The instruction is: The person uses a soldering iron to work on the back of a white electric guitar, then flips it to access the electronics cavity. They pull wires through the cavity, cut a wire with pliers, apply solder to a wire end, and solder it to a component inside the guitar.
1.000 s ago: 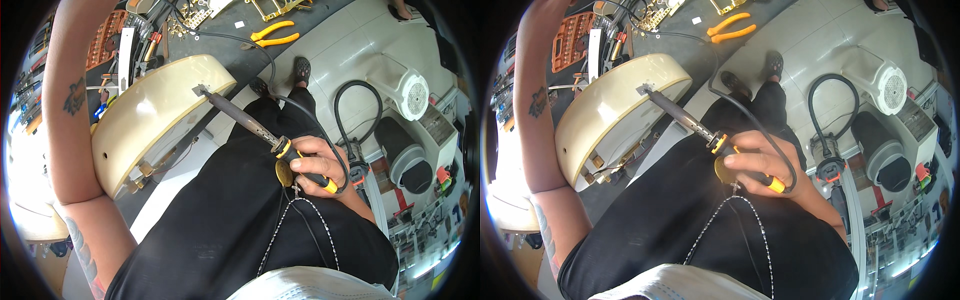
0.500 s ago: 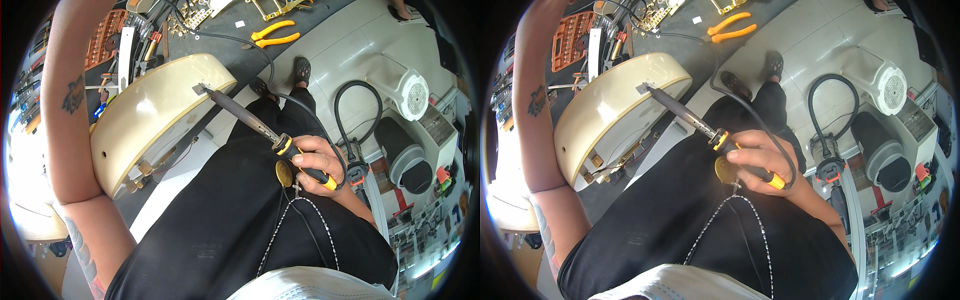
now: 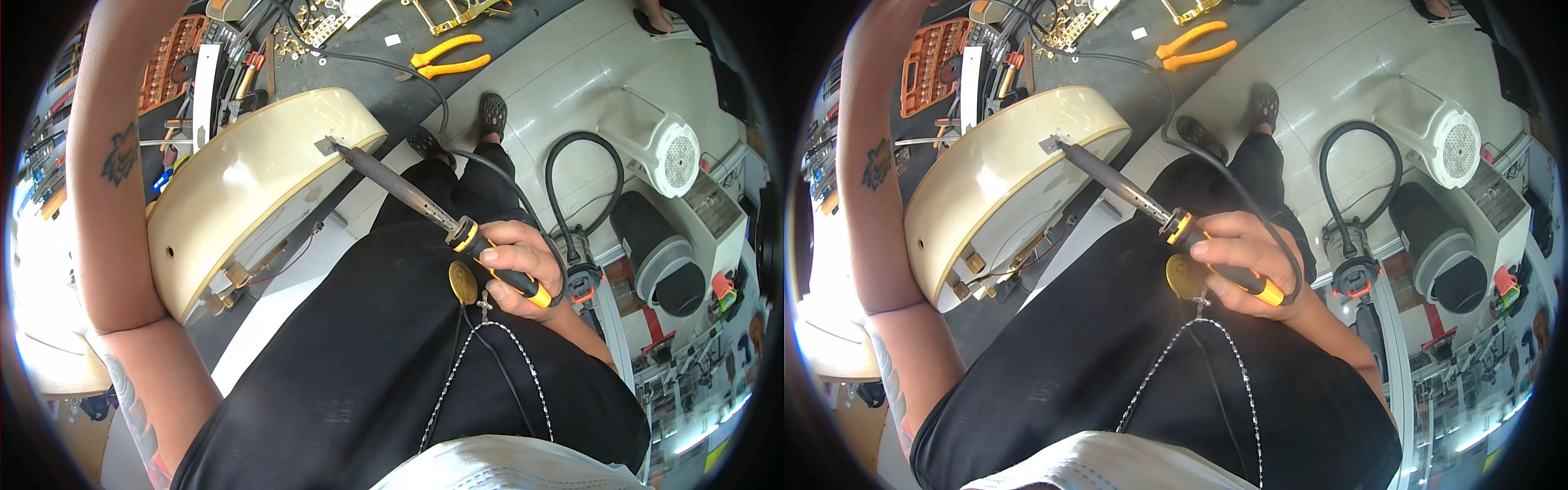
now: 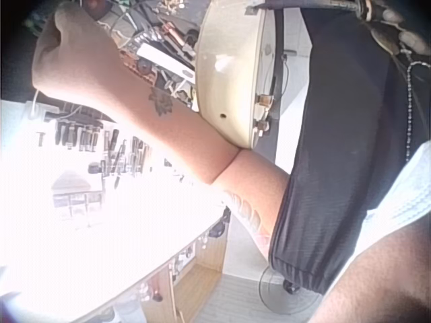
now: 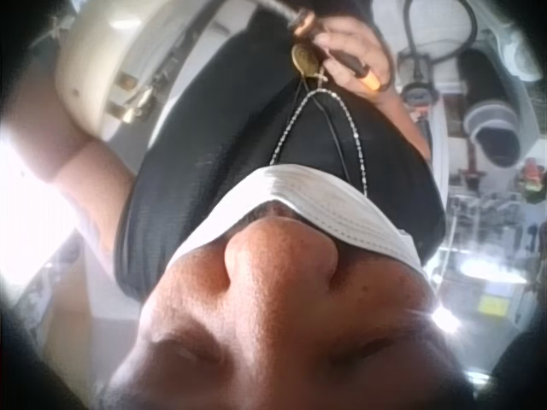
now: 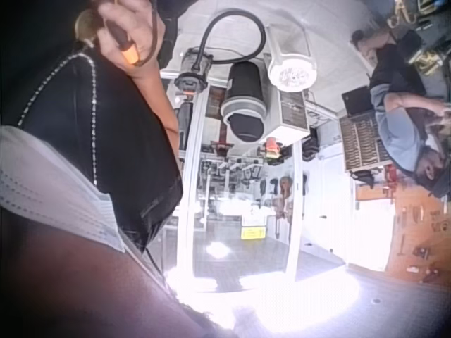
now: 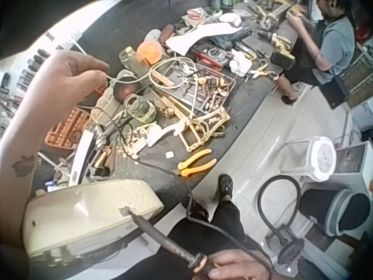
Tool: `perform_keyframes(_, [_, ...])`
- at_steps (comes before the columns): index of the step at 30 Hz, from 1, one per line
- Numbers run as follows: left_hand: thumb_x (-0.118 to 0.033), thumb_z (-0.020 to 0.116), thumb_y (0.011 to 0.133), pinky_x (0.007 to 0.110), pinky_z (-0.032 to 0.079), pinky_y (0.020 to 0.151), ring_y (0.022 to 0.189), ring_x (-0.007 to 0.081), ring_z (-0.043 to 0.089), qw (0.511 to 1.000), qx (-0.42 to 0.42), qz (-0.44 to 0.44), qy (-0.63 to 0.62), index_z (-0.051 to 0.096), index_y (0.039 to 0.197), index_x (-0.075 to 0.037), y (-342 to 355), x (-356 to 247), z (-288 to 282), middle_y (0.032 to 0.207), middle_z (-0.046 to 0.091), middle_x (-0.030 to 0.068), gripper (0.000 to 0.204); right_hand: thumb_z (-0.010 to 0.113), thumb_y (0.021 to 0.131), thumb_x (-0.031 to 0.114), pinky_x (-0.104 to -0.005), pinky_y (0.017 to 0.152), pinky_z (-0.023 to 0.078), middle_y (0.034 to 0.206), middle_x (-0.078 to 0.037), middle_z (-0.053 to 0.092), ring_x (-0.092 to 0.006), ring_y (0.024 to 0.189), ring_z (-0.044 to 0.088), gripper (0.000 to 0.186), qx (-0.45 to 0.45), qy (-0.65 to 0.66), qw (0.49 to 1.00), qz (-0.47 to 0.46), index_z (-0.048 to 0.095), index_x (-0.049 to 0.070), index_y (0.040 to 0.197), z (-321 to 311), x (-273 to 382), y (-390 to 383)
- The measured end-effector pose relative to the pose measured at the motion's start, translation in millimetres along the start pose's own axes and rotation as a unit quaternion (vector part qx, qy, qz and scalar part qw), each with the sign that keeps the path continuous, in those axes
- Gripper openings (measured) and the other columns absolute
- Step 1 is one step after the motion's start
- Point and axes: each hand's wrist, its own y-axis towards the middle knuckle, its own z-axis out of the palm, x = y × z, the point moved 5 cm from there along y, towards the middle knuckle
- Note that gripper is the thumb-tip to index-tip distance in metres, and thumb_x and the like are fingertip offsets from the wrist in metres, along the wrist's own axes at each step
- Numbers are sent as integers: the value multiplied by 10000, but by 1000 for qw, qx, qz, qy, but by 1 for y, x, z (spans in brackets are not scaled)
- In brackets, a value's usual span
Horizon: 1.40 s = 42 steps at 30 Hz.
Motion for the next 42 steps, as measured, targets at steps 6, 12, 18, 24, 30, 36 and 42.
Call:
perform_keyframes(6, [-184, 714, 929, 323, 618, 862, 906, 209, 795, 1000, -7, 9, 12, 785, 1219, 99, 3, -2, 2, 1019, 834, 189, 411, 779, 819, 15, -386, 866, 600, 1204, -175, 745, -324, 994, 753, 483, -1, 38, 999, 36, 732, 76, 1296, -2, -6, -4])
perform_keyframes(12, [-147, 711, 935, 317, 622, 832, 890, 218, 797, 1000, -30, 3, -2, 782, 1227, 100, 0, 13, 7, 1023, 834, 193, 389, 666, 987, 87, -467, 1073, 555, 1293, -238, 714, -380, 1147, 739, 415, -40, 211, 974, 74, 657, 2, 1393, -3, -21, -18])
perform_keyframes(18, [-106, 686, 943, 333, 554, 621, 660, 169, 703, 994, 21, -111, 9, 793, 1204, 82, 16, -10, -18, 886, 813, 160, 340, 642, 1076, 268, -480, 1113, 571, 1240, -250, 745, -398, 1177, 738, 559, -264, 448, 849, 93, 507, 1, 1548, -27, -37, 11])
perform_keyframes(24, [-205, 822, 790, 460, 584, 672, 701, 339, 745, 962, -176, 184, 100, 800, 930, -127, -19, 0, -56, 819, 772, 100, 162, 557, 1130, 264, -420, 1094, 586, 1235, -170, 746, -285, 1169, 730, 471, -271, 455, 848, 6, 533, 8, 1525, -90, -44, 136])
perform_keyframes(30, [-209, 740, 681, 465, 571, 736, 755, 364, 698, 926, -22, 361, 109, 754, 865, 92, -126, -109, -127, 845, 725, 239, 353, 631, 1110, 178, -361, 978, 614, 1136, -130, 765, -224, 1022, 746, 389, -179, 294, 939, -17, 614, -15, 1447, -47, 27, 291])
perform_keyframes(36, [-268, 695, 868, 445, 340, 701, 715, 235, 633, 865, 179, 455, 112, 809, 895, -149, -184, -116, -157, 793, 709, -27, 167, 661, 1109, 191, -299, 741, 607, 976, -103, 795, -174, 842, 776, 318, 76, -8, 996, -36, 700, -15, 1348, 138, 127, 390])
perform_keyframes(42, [-237, 648, 916, 464, 319, 700, 642, 233, 558, 943, -10, 235, 236, 799, 928, -127, -184, -95, -165, 765, 671, 14, 187, 704, 1098, 250, -292, 717, 602, 975, -85, 790, -150, 837, 758, 327, 286, -96, 953, -14, 727, -20, 1282, 340, 123, 460])
